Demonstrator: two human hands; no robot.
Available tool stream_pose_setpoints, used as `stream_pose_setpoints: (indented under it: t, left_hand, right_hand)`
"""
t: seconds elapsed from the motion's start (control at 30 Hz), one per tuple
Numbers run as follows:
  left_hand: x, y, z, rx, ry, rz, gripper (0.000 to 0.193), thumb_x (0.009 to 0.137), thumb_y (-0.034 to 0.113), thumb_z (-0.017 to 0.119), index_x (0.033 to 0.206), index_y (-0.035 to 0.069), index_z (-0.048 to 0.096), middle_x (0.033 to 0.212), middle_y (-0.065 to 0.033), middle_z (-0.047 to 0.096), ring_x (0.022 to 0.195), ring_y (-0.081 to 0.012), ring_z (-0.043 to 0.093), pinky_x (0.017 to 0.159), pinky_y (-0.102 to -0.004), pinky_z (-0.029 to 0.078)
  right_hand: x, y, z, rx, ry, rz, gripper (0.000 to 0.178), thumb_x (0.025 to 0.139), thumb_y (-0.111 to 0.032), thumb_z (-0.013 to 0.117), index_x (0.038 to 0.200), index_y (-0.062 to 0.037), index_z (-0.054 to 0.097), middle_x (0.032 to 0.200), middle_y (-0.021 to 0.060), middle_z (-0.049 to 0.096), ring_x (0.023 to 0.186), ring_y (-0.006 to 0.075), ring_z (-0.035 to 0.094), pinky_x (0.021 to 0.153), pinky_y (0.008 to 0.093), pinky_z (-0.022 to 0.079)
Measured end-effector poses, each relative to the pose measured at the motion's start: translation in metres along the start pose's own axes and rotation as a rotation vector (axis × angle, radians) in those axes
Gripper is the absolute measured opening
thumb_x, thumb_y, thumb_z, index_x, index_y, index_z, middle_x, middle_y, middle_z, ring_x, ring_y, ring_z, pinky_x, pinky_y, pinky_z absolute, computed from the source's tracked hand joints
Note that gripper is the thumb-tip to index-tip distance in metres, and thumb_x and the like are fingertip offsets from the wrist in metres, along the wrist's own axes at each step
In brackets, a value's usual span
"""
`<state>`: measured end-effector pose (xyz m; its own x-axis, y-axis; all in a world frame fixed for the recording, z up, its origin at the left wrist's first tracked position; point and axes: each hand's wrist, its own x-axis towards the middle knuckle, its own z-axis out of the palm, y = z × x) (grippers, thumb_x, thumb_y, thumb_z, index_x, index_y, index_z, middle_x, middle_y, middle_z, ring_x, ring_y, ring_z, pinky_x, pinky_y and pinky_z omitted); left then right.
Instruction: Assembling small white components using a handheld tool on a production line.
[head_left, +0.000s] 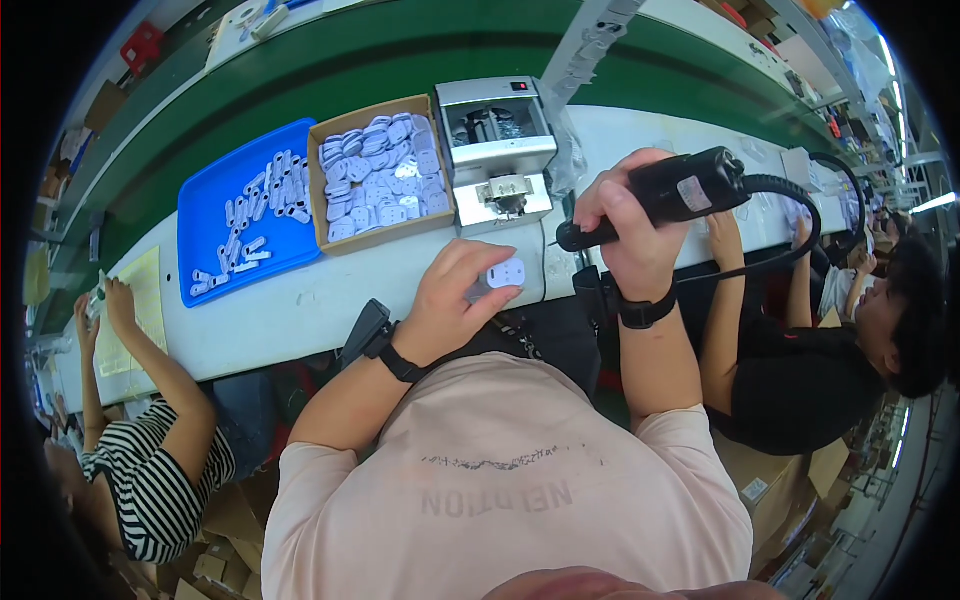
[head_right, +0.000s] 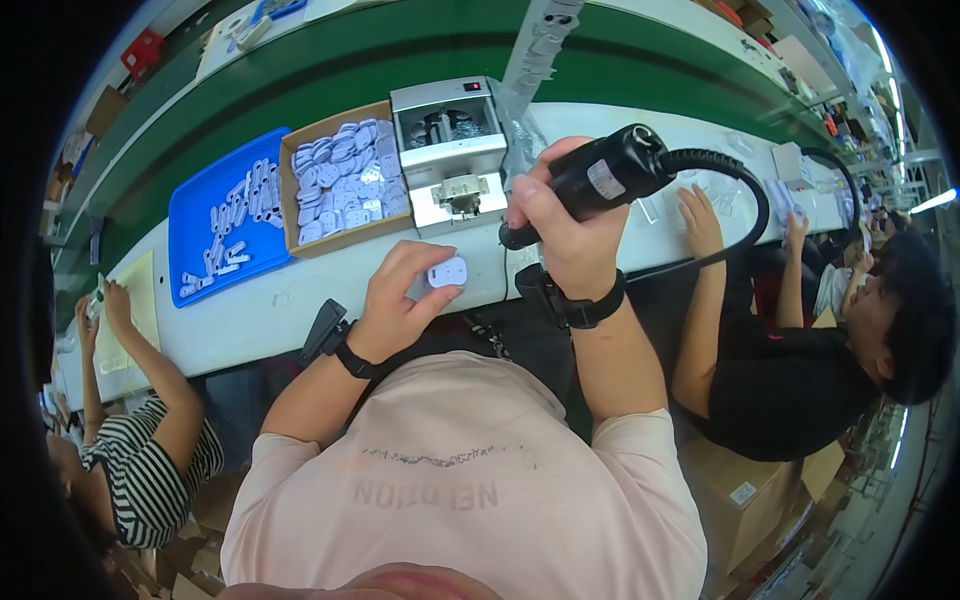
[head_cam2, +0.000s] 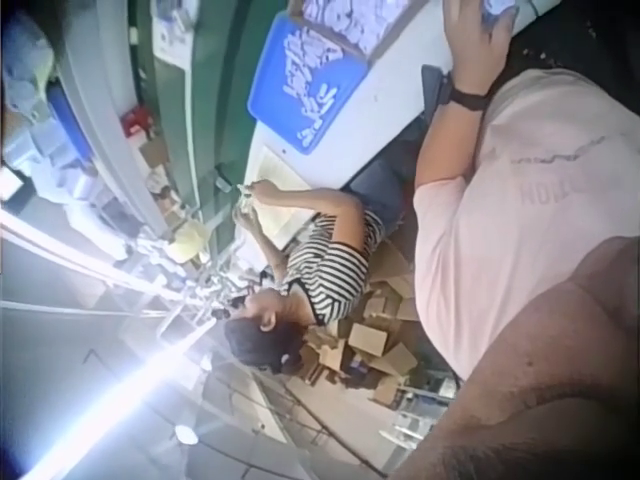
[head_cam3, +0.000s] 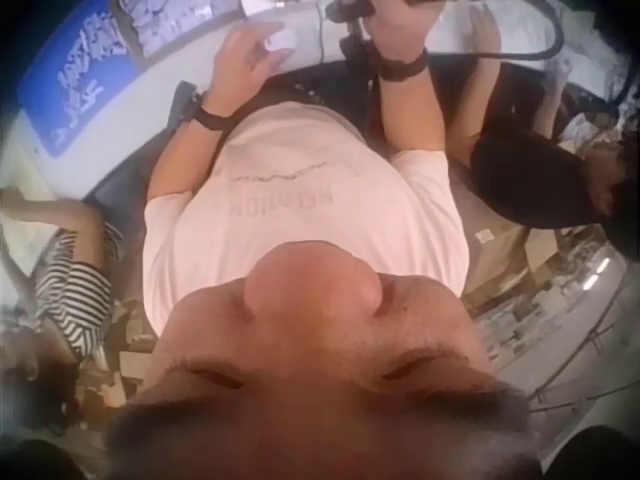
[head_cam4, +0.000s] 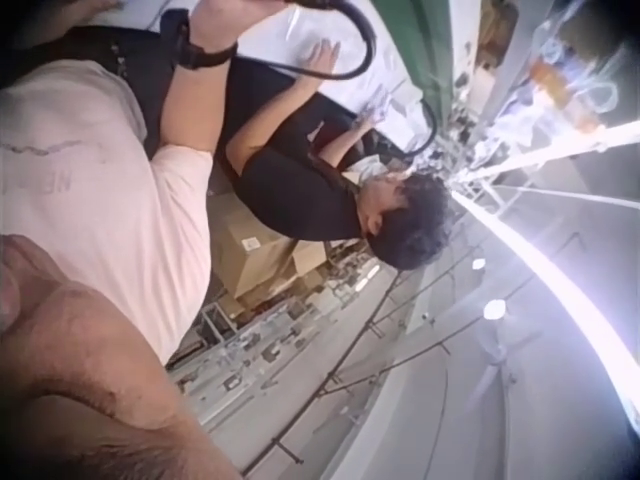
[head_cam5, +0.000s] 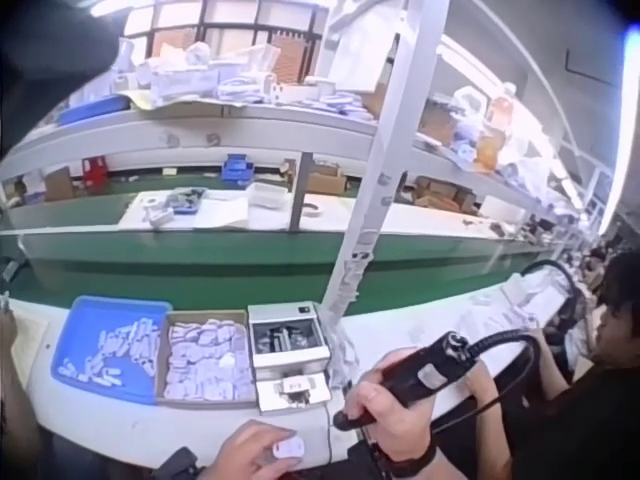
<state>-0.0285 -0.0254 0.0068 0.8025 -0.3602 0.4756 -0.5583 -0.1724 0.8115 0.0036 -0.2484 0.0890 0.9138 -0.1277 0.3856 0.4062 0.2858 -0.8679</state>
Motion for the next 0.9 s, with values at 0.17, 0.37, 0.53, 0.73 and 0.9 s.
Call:
stream_pose_setpoints:
  t: [0.17,0.37,0.53,0.73,0.9]
  left_hand:
    - [0.001,-0.002,-0.001,0.025,-0.026,-0.02,0.043,0.085,0.012,0.084,0.124,0.003,0.069,0.111,-0.0144,0.07,0.102,-0.0341,0.067,0.089,-0.0398,0.054]
    - [0.006,0.0,-0.021,0.153,-0.177,0.044,0.046,0.085,0.015,0.084,0.126,0.006,0.069,0.11,-0.0137,0.07,0.1,-0.034,0.068,0.087,-0.0408,0.054]
    - [0.021,0.013,-0.055,0.549,-0.455,0.05,0.048,0.083,0.019,0.083,0.128,0.01,0.068,0.1,-0.0107,0.068,0.093,-0.0339,0.066,0.082,-0.0441,0.052]
    - [0.0,-0.019,-0.041,0.753,-0.656,-0.029,0.049,0.084,0.022,0.082,0.129,0.014,0.067,0.093,-0.0087,0.063,0.097,-0.0319,0.064,0.086,-0.0448,0.049]
    - [0.001,-0.017,-0.036,0.734,-0.559,0.009,0.039,0.085,0.025,0.081,0.12,0.013,0.069,0.096,-0.0069,0.065,0.098,-0.0296,0.064,0.088,-0.0429,0.048]
  right_hand:
    - [-0.003,-0.007,-0.004,-0.038,0.006,-0.028,0.027,0.096,-0.001,0.063,0.121,-0.0042,0.053,0.074,0.0096,0.058,0.06,0.0212,0.058,0.062,0.0403,0.053]
    - [0.006,-0.019,-0.01,0.068,0.028,-0.12,0.024,0.1,-0.007,0.06,0.123,-0.0071,0.055,0.078,0.0073,0.055,0.062,0.0205,0.055,0.063,0.0405,0.05]
    - [0.011,-0.024,-0.017,0.174,0.064,-0.126,0.022,0.102,-0.012,0.058,0.124,-0.0085,0.057,0.079,0.0061,0.055,0.066,0.0204,0.055,0.067,0.0399,0.05]
    - [0.01,0.001,-0.044,0.352,0.393,0.104,0.016,0.104,-0.021,0.063,0.114,-0.0097,0.056,0.081,0.0045,0.055,0.071,0.0187,0.055,0.07,0.0377,0.05]
    - [-0.002,0.066,-0.09,0.473,0.715,0.493,0.022,0.104,-0.028,0.067,0.105,-0.0111,0.054,0.084,0.0032,0.055,0.076,0.0168,0.055,0.071,0.0352,0.05]
